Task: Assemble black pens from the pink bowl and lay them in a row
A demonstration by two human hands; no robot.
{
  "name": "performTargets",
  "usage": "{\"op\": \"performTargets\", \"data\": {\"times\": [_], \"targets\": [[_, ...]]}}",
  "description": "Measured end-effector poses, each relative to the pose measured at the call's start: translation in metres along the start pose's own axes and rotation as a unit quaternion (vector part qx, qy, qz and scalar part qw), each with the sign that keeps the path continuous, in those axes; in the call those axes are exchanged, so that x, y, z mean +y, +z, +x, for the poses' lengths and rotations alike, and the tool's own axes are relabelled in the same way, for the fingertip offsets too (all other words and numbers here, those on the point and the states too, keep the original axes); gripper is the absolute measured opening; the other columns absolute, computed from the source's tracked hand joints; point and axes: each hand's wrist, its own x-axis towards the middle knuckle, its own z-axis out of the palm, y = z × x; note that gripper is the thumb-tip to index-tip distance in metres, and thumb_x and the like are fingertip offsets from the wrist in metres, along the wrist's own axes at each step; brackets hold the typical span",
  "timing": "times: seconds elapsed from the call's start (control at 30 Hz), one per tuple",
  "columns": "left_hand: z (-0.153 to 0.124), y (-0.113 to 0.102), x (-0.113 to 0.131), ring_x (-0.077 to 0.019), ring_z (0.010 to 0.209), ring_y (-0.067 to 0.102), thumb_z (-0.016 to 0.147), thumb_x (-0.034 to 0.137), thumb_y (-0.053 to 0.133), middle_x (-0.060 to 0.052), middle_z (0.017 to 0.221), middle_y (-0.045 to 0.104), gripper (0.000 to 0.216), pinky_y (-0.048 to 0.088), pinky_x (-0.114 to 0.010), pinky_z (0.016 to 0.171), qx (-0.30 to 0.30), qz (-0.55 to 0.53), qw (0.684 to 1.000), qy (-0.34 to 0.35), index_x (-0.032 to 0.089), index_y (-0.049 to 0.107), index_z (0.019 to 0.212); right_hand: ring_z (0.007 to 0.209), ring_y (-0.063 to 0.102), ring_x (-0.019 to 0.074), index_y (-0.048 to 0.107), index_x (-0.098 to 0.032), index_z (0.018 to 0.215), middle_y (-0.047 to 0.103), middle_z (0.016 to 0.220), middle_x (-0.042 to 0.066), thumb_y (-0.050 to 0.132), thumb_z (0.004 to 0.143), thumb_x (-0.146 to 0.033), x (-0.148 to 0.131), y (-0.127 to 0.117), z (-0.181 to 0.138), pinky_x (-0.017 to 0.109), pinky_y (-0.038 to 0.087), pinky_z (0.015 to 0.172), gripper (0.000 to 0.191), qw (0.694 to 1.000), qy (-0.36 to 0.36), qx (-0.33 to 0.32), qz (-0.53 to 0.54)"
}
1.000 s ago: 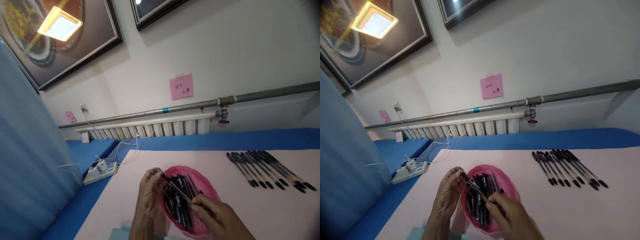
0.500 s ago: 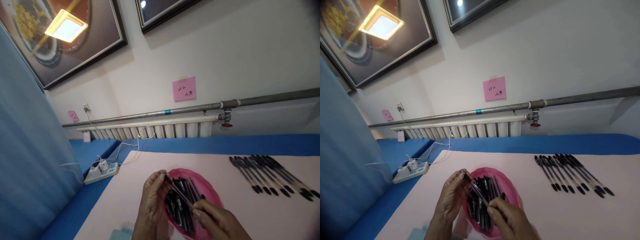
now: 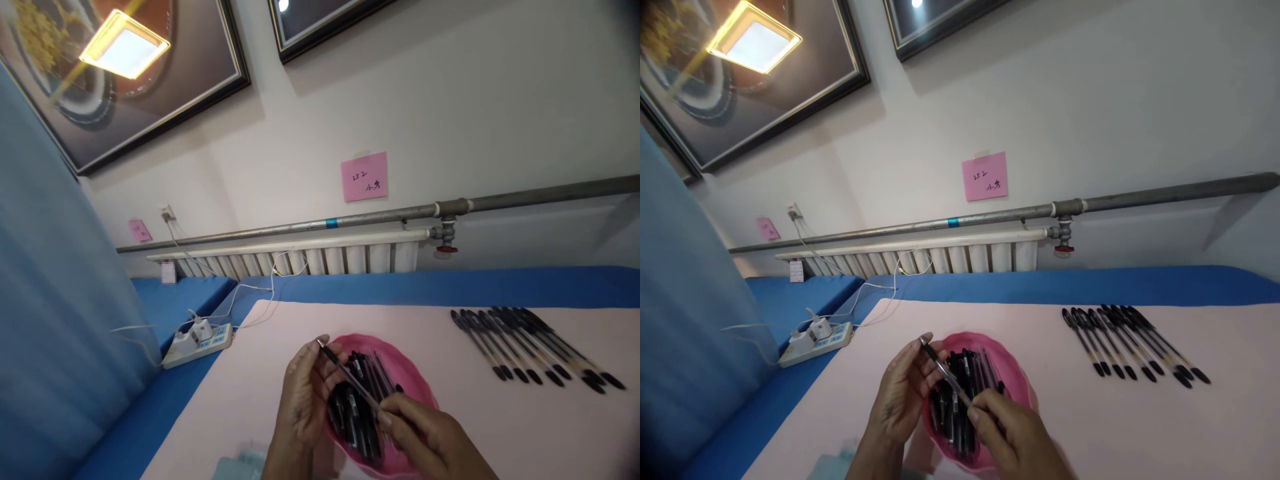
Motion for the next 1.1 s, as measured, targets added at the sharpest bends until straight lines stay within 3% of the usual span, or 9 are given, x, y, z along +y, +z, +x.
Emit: {"op": "performTargets", "data": {"times": [0.2,0.4,0.63,0.87,1.03,1.1], "targets": [[0.001,-0.0038,-0.0027,-0.0149,0.062,0.065,0.067,0.019,0.073,-0.004,0.068,0.068,0.015,0.053,-0.025,0.058,0.02,-0.005,1.0,0.001,0.014,0.059,0.069,0.058,0.048,0.0135,0.054,-0.022,0.071,0.05,0.061,-0.002,0.041,0.087,-0.042,0.001,0.0005,-0.001,0.024,0.037,0.054,0.029,1.0,0.022,-0.01,0.002],[0.0027,-0.0079,-0.0005,-0.0199,0.082,0.067,0.073,0.022,0.068,-0.01,0.087,0.07,0.018,0.055,-0.032,0.073,-0.004,-0.022,1.0,-0.014,0.011,0.064,0.087,0.058,0.045,0.0139,0.056,-0.021,0.071,0.048,0.061,-0.002,0.043,0.085,-0.043,-0.0032,-0.0023,0.0001,0.024,0.035,0.053,0.029,0.996,0.068,-0.027,0.052],[0.0015,-0.0067,-0.0032,-0.0168,0.073,0.067,0.071,0.017,0.069,-0.006,0.073,0.069,0.009,0.056,-0.029,0.071,0.001,-0.022,1.0,0.005,0.012,0.062,0.071,0.058,0.045,0.0148,0.056,-0.021,0.07,0.048,0.061,-0.001,0.044,0.085,-0.042,-0.0014,-0.0011,0.0005,0.026,0.035,0.055,0.029,0.996,0.058,-0.027,0.066],[0.0012,-0.0046,-0.0003,-0.0196,0.077,0.067,0.072,0.025,0.069,-0.009,0.081,0.07,0.019,0.056,-0.032,0.069,-0.001,-0.017,1.0,-0.01,0.011,0.064,0.084,0.056,0.044,0.0144,0.056,-0.021,0.068,0.047,0.059,-0.001,0.046,0.085,-0.043,-0.002,-0.0008,0.0006,0.026,0.034,0.053,0.029,0.995,0.073,-0.032,0.066],[0.0018,-0.0046,-0.0022,-0.0161,0.069,0.067,0.069,0.018,0.071,-0.004,0.071,0.068,0.012,0.056,-0.028,0.065,0.002,-0.01,1.0,0.011,0.013,0.06,0.07,0.056,0.044,0.0143,0.057,-0.022,0.067,0.048,0.059,-0.002,0.048,0.084,-0.042,-0.0023,-0.0003,0.0006,0.026,0.033,0.053,0.027,0.994,0.07,-0.022,0.08],[0.0019,-0.0052,-0.0018,-0.0165,0.072,0.067,0.069,0.017,0.071,-0.006,0.074,0.069,0.011,0.056,-0.028,0.068,-0.002,-0.006,1.0,0.006,0.012,0.062,0.073,0.056,0.043,0.0141,0.056,-0.021,0.067,0.047,0.059,-0.002,0.047,0.084,-0.041,-0.0026,-0.0007,0.0006,0.026,0.033,0.053,0.028,0.992,0.08,-0.029,0.094]]}}
